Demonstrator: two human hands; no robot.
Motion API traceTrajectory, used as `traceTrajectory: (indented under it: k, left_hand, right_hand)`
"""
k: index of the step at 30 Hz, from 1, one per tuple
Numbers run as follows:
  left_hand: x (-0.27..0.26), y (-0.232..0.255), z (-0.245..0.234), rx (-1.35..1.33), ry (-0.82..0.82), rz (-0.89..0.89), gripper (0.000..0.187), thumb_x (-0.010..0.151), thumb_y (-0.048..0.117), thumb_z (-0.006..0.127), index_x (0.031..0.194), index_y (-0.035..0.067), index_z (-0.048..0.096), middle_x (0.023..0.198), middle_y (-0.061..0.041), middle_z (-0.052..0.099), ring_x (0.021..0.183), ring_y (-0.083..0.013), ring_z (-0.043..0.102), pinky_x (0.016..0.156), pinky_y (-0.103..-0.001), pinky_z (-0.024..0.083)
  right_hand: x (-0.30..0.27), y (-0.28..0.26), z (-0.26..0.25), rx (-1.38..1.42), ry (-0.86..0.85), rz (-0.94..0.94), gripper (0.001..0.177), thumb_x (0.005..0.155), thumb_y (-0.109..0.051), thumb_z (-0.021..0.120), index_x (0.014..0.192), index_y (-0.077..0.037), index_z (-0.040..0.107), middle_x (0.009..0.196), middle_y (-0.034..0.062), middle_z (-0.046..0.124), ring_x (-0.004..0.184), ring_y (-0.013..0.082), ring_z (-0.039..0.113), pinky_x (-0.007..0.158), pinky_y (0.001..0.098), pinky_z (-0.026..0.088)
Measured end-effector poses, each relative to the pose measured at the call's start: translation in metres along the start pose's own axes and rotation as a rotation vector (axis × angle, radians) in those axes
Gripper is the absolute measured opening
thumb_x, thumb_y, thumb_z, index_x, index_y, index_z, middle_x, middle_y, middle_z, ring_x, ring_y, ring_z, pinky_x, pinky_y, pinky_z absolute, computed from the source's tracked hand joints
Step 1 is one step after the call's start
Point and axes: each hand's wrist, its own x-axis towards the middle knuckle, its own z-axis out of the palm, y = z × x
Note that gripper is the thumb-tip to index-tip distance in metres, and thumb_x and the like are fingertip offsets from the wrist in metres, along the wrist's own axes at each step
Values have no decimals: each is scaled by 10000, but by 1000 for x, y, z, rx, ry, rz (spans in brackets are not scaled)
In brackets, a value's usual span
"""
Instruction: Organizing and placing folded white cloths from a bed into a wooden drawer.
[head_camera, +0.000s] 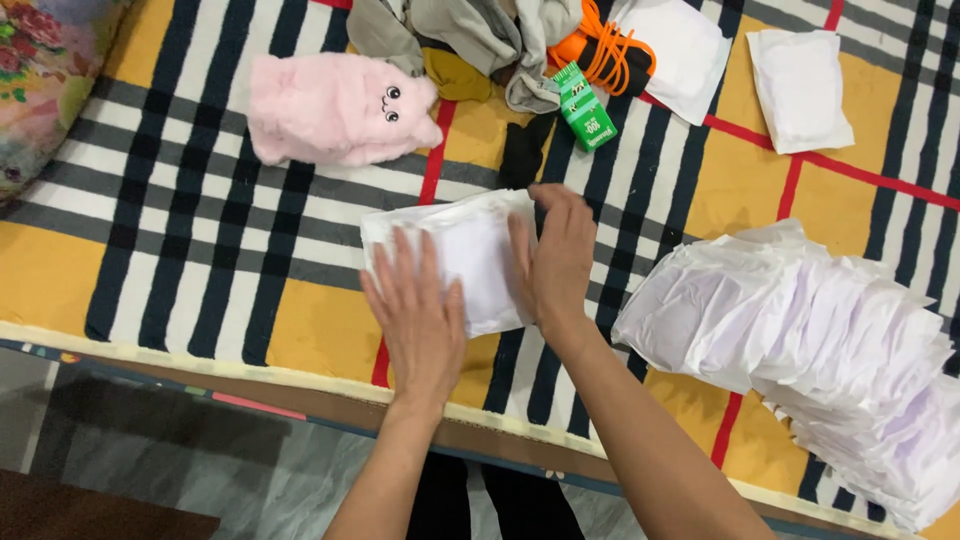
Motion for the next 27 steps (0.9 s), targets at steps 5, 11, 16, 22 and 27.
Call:
traceTrajectory:
  k: [5,11,16,22,27]
  left_hand:
    - [2,-13,23,131,-139,4,473,971,309,247,1421,163,219,1485,-86,141,1363,-287,60,1056,-508,0]
    - [8,-23,39,106,-112,41,469,958,300,279,1416,207,231,1478,-49,176,1355,-284,124,1031,-516,186]
    - [9,-24,40,95,-97,77,475,939,299,319,1402,201,272,1463,-59,224,1345,-302,149,1006,-529,236]
    - [19,-5,17,333,-37,114,501,915,337,294,1400,216,278,1461,-39,266,1329,-282,264,1012,-614,172]
    - [23,58,28,305,-23,166,631,823,344,419,1390,111,269,1448,-172,225,1319,-397,208,1054,-574,156]
  right_hand:
    - [-33,-2,15,6,-225,-335,392,954,-262,325,1334,-192,391,1370,56,362,1286,276,292,1061,439,170]
    - [-42,8,36,56,-277,-278,437,942,-267,358,1378,-257,343,1409,51,332,1285,303,307,1005,417,275]
    - [-44,11,40,77,-245,-279,443,925,-247,367,1368,-229,358,1382,80,360,1251,335,345,971,388,337]
    - [-20,2,-3,199,-439,-172,440,956,-292,340,1376,-169,305,1455,73,242,1356,279,197,1069,479,133]
    - [2,60,-12,240,-263,-137,430,938,-222,297,1343,-80,322,1414,155,299,1308,309,297,1062,464,198]
